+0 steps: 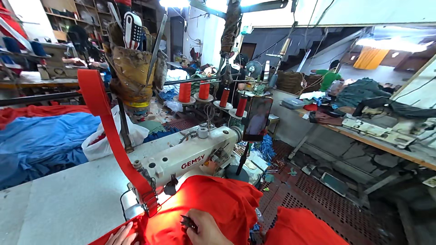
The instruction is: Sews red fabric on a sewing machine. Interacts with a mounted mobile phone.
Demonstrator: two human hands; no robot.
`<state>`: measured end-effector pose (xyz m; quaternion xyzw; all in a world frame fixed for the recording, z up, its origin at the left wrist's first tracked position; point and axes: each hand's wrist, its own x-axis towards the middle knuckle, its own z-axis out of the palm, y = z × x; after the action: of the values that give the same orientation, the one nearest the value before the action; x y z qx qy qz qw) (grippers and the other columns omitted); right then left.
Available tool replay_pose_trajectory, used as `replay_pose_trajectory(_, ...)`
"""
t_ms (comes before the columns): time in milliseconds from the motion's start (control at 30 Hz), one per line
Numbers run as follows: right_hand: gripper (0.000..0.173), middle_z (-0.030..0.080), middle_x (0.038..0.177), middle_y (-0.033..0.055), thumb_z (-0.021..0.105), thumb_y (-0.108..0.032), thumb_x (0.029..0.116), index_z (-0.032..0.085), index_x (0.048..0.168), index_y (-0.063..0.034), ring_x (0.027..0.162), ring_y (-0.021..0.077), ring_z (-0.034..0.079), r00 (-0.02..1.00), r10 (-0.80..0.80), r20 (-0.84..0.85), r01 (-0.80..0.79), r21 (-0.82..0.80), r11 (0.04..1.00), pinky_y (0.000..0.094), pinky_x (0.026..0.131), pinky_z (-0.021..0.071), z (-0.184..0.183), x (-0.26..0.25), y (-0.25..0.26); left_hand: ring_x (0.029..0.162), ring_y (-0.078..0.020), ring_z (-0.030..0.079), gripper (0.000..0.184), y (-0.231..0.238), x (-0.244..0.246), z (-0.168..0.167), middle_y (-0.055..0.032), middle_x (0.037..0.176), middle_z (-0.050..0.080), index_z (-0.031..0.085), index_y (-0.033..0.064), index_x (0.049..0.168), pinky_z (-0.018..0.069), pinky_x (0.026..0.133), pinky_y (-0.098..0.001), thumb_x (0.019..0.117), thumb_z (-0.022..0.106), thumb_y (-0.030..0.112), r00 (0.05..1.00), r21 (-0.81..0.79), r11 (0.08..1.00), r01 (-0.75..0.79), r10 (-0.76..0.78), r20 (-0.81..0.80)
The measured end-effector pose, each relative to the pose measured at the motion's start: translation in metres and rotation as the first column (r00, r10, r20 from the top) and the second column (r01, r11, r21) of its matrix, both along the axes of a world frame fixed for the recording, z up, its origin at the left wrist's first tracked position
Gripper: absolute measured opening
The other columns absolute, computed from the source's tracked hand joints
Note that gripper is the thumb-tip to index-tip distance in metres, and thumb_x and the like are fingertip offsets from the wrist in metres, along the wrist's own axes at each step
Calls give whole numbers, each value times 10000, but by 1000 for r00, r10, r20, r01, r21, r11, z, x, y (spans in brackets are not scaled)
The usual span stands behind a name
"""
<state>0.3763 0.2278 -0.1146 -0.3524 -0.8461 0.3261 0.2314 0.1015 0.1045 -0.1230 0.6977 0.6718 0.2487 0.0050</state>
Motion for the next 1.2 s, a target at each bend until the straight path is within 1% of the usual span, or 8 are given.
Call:
replay_pose_trajectory(133, 205, 690, 943, 125, 596, -148, 924, 695, 1058, -30, 861, 260, 684, 999, 6, 36, -4, -35, 999, 487, 743, 558, 5, -1, 0, 1339, -379, 567, 370, 3, -3, 7, -193, 1399, 627, 726, 3, 1148, 400, 1153, -535, 1054, 511, 289, 1000, -27, 1000, -5, 6, 16)
replay_pose_trajectory(267, 233, 685, 1035, 120, 570, -191, 985, 698, 1131, -61, 891, 262, 690, 995, -12, 97, 12, 4, 1000, 484, 748, 577, 17, -17, 0, 1128, -300, 698, 295, 15, 11, 18, -138, 1155, 746, 762, 27, 1061, 545, 1005, -462, 1036, 570, 250, 995, 150, 988, -41, 26, 100)
replay_pose_trajectory(467, 303, 700, 1193, 105, 586, -302, 981, 708, 1245, -218, 860, 300, 735, 883, -288, 370, 207, 243, 948, 540, 685, 605, 17, -11, 29, 1468, -329, 439, 582, 21, 45, -13, -123, 1545, 517, 645, 89, 1391, 268, 1217, -601, 1056, 391, 493, 983, 55, 988, -142, 147, -113)
replay_pose_trajectory(633, 328, 735, 1128, 96, 583, -373, 990, 736, 1183, -156, 881, 301, 738, 916, -301, 265, 206, 333, 920, 558, 703, 599, 0, 21, 65, 1476, -326, 405, 767, 19, 65, 11, -120, 1581, 466, 558, 102, 1476, 301, 1210, -535, 953, 511, 661, 972, -189, 955, -229, 235, 7)
replay_pose_trajectory(767, 324, 718, 1168, 120, 604, -285, 984, 707, 1261, -151, 851, 349, 731, 887, -334, 317, 226, 332, 916, 590, 659, 580, 4, 29, 52, 1455, -315, 433, 852, 16, 69, 9, -102, 1570, 484, 552, 115, 1483, 331, 1192, -515, 921, 473, 750, 965, -203, 944, -260, 259, -33)
replay_pose_trajectory(900, 485, 633, 1337, 153, 576, -168, 964, 592, 1448, -177, 976, 390, 709, 788, -329, 521, 232, 244, 942, 590, 748, 575, 31, 15, 29, 1361, -329, 535, 687, 12, 70, -2, -116, 1461, 591, 685, 133, 1333, 409, 1120, -539, 938, 518, 669, 971, -2, 973, -231, 231, -64)
replay_pose_trajectory(1067, 297, 717, 1086, 102, 632, -112, 882, 742, 1158, -129, 818, 298, 722, 957, -95, 274, 49, 170, 984, 532, 638, 584, 43, -27, -15, 1326, -309, 569, 507, 12, 67, -6, -89, 1416, 628, 727, 125, 1244, 429, 1112, -525, 1024, 482, 511, 978, 28, 978, -206, 206, -16)
replay_pose_trajectory(1200, 353, 699, 1002, 78, 614, -240, 918, 722, 1253, -250, 790, 261, 701, 956, 26, 292, -56, 96, 994, 491, 622, 563, 24, -72, -30, 1300, -282, 604, 348, 12, 65, -8, -102, 1371, 660, 738, 53, 1213, 443, 1132, -467, 1005, 487, 177, 967, 39, 967, -253, 251, 52)
